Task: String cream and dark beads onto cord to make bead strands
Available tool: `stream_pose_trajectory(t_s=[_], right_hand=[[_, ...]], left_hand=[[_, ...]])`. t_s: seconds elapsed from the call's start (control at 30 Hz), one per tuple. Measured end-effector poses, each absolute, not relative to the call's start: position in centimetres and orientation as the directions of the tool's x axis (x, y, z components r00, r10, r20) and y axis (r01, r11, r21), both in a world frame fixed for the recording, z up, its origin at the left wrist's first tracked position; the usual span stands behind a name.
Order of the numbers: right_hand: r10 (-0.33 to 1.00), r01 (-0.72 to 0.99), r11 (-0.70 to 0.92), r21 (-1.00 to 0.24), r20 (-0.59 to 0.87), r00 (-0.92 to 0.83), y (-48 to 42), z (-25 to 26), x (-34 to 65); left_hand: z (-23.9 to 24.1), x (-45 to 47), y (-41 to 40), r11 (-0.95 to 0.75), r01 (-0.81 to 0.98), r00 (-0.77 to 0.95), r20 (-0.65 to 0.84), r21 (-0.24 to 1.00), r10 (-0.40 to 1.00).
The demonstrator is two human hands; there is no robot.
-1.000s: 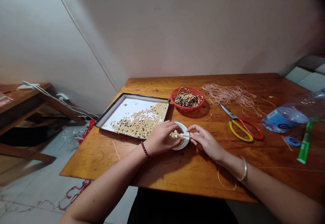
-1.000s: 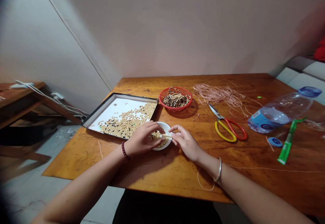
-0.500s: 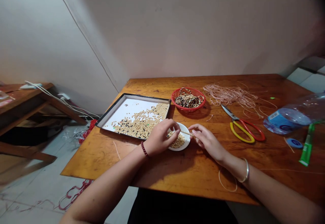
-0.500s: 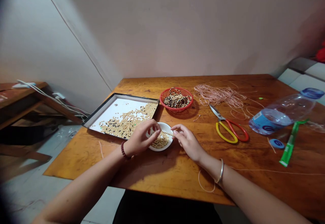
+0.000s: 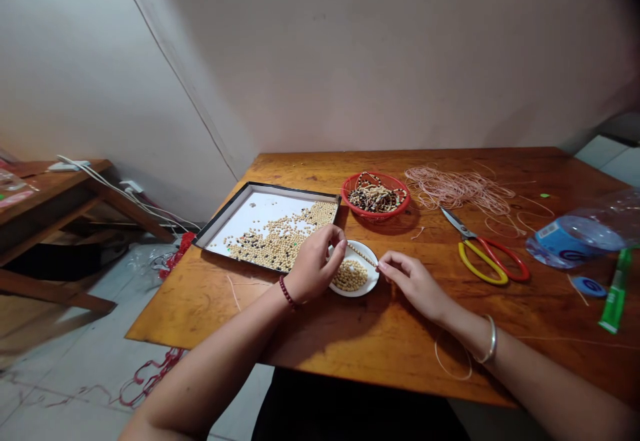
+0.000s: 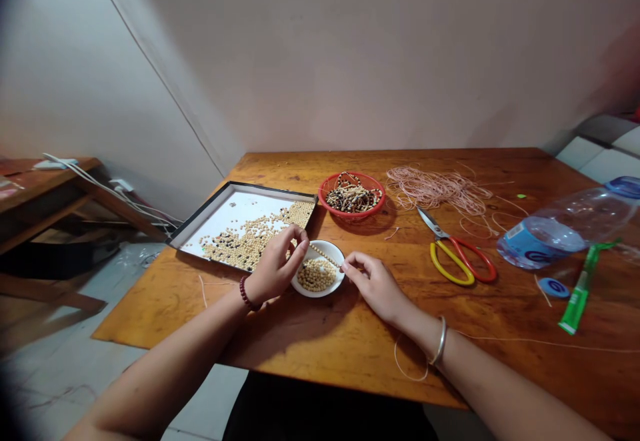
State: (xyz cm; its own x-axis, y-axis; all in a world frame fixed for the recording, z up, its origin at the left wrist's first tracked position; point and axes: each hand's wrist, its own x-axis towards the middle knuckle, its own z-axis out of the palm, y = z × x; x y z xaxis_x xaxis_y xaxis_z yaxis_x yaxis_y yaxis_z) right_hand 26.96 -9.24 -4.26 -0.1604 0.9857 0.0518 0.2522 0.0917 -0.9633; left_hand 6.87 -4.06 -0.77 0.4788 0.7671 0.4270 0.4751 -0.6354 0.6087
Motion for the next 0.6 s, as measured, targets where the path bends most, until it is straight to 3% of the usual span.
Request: stream_pose_trajectory(t_s=[0.37, 0.6], right_hand=[[0.984, 0.309, 0.119, -0.944, 0.071, -0.162, -9.46, -4.95, 27.09], [0.983, 0.374, 0.139, -0.917, 0.081, -0.166, -9.91, -5.03, 26.88]], left_hand=[[-0.82, 6.89, -4.07, -0.612, 0.497, 0.463, 0.409, 0.615, 0.786], [-0.73, 7.04, -4.15, -0.539, 0.412, 0.464, 0.34, 0.735, 0.818]])
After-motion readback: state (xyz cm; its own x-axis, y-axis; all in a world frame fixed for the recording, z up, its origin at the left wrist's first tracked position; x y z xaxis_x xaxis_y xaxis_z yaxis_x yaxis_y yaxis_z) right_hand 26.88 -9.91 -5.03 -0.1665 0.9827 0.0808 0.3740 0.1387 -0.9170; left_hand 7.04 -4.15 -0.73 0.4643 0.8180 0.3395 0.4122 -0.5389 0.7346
